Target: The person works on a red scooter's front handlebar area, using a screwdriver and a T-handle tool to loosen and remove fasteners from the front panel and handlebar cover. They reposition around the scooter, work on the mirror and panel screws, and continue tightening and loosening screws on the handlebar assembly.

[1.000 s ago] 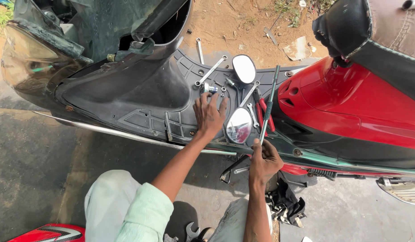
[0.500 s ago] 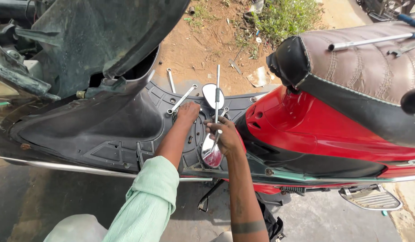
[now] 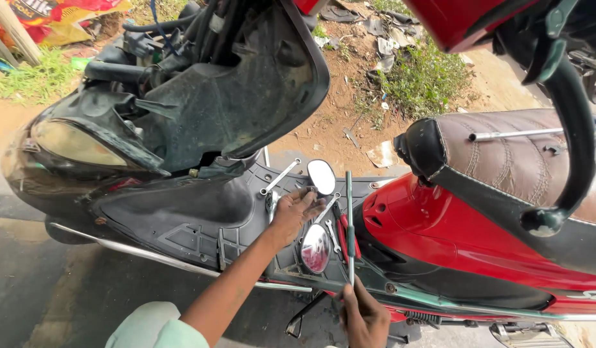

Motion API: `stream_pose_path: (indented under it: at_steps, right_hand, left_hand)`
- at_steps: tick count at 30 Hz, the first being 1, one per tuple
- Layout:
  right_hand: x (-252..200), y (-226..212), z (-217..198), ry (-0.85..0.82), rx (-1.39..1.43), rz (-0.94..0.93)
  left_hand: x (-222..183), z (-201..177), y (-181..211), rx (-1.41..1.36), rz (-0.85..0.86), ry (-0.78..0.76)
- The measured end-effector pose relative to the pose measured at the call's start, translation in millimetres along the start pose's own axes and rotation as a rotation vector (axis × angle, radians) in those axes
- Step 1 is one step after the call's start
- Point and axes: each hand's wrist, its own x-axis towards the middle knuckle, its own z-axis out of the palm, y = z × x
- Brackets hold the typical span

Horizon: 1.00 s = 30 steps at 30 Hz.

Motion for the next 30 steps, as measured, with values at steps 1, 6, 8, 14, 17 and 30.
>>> stream_pose_path:
  at_steps: [1, 6, 8, 14, 17, 30]
  right_hand:
    - [-3, 19, -9, -0.009, 0.005, -0.006]
    - [-5, 112, -61, -0.014, -0.35, -0.154]
    - [2, 122, -68, -0.019, -0.35, -0.153]
    - [-5, 112, -71, -0.026, -0.358, -0.133]
    - [-6, 99, -72, -0.045, -0.321, -0.143]
    - [-57, -141, -50, -0.104, -0.034, -0.018]
  left_hand:
    - [-23, 27, 27, 0.004, 0.011, 0.002]
    - [-99, 126, 99, -0.244, -0.008, -0.2]
    - [-109, 139, 108, -0.211, 0.001, -0.216]
    - [-134, 162, 125, -0.076, 0.042, -0.237]
    - [-146, 176, 135, -0.028, 0.078, -0.259]
    - [-185, 250, 206, 0.314, 0.262, -0.267]
